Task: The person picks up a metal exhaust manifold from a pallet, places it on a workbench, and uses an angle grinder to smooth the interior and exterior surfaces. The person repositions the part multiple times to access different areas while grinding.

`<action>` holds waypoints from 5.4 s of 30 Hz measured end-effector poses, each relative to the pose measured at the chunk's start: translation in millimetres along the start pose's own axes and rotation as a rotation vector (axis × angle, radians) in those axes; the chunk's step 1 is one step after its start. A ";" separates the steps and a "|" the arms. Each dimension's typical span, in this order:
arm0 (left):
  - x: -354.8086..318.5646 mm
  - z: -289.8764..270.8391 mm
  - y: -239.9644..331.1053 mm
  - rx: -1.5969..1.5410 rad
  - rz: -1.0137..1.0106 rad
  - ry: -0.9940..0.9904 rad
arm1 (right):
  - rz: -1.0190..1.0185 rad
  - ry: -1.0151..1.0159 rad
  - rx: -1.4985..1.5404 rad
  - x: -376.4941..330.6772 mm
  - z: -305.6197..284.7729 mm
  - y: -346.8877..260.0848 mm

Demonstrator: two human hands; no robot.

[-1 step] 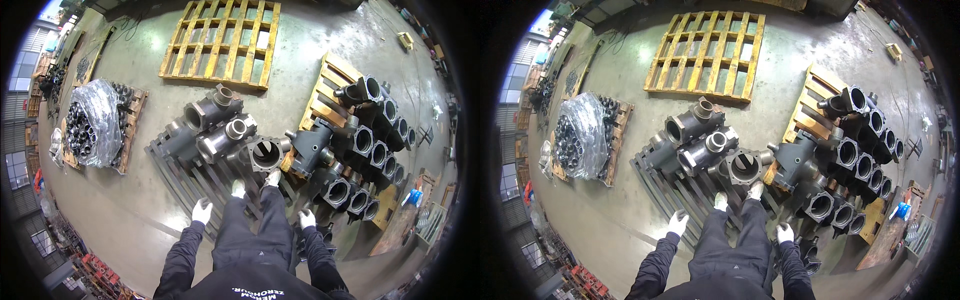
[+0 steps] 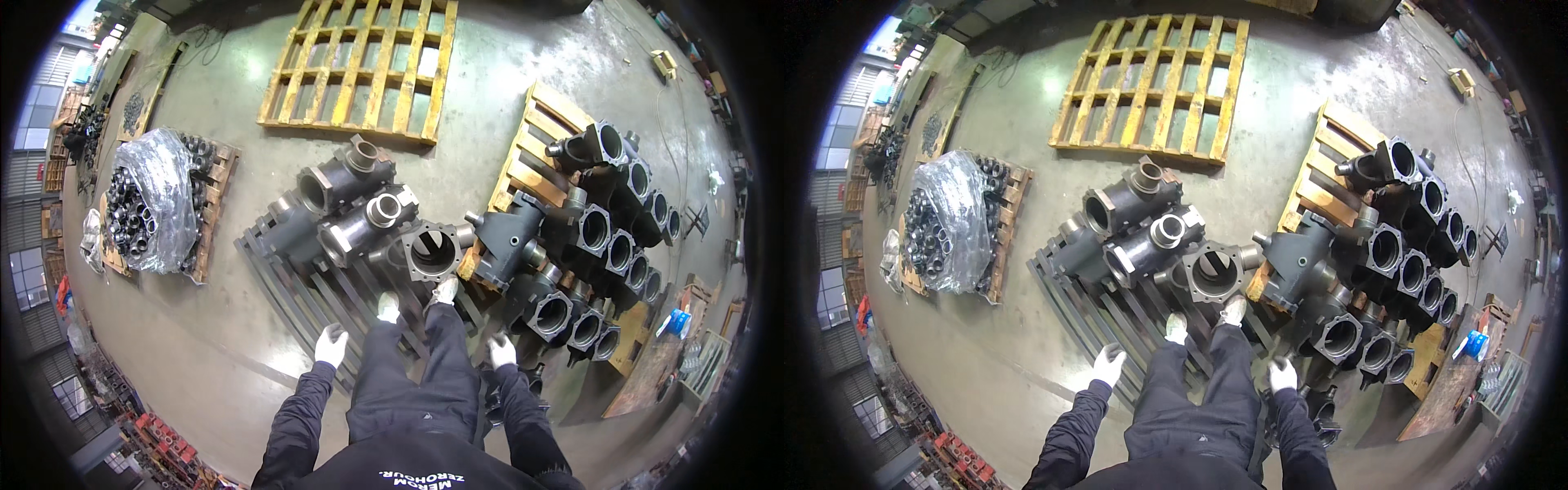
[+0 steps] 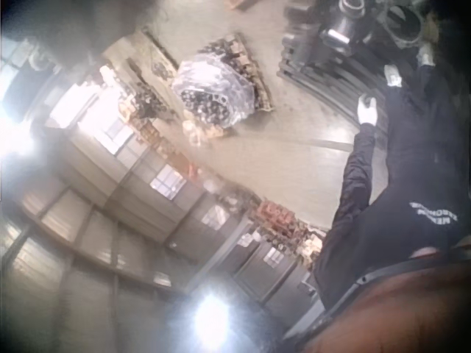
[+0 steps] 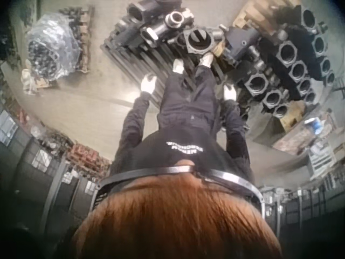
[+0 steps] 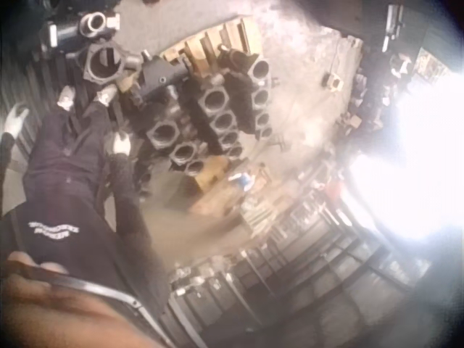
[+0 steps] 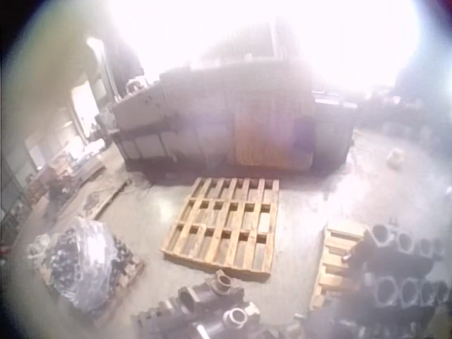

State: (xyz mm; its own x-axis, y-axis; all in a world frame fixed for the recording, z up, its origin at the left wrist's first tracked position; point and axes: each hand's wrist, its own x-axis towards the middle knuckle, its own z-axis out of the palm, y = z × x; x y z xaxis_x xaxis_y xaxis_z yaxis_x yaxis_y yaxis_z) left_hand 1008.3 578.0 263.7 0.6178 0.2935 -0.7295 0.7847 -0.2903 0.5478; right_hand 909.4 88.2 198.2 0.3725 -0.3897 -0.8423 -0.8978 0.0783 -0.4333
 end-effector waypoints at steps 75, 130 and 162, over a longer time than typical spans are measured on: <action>-142.2 26.3 104.2 -0.686 -0.126 -0.428 | 0.021 0.298 0.088 -287.1 78.8 173.5; -966.1 1180.8 -329.5 -0.201 -0.591 -0.843 | 0.213 0.815 1.458 -244.3 -848.9 932.0; -824.5 1514.6 -95.6 -0.671 -0.330 -0.220 | 0.363 0.525 1.100 141.4 -1418.7 675.0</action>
State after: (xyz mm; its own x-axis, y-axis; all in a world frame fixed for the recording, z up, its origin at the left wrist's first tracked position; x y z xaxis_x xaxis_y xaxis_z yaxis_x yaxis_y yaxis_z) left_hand 346.8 -1015.8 192.3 0.3775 0.0610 -0.9240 0.8325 0.4147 0.3674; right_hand 23.0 -1215.9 241.6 -0.2167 -0.4814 -0.8493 -0.1664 0.8754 -0.4538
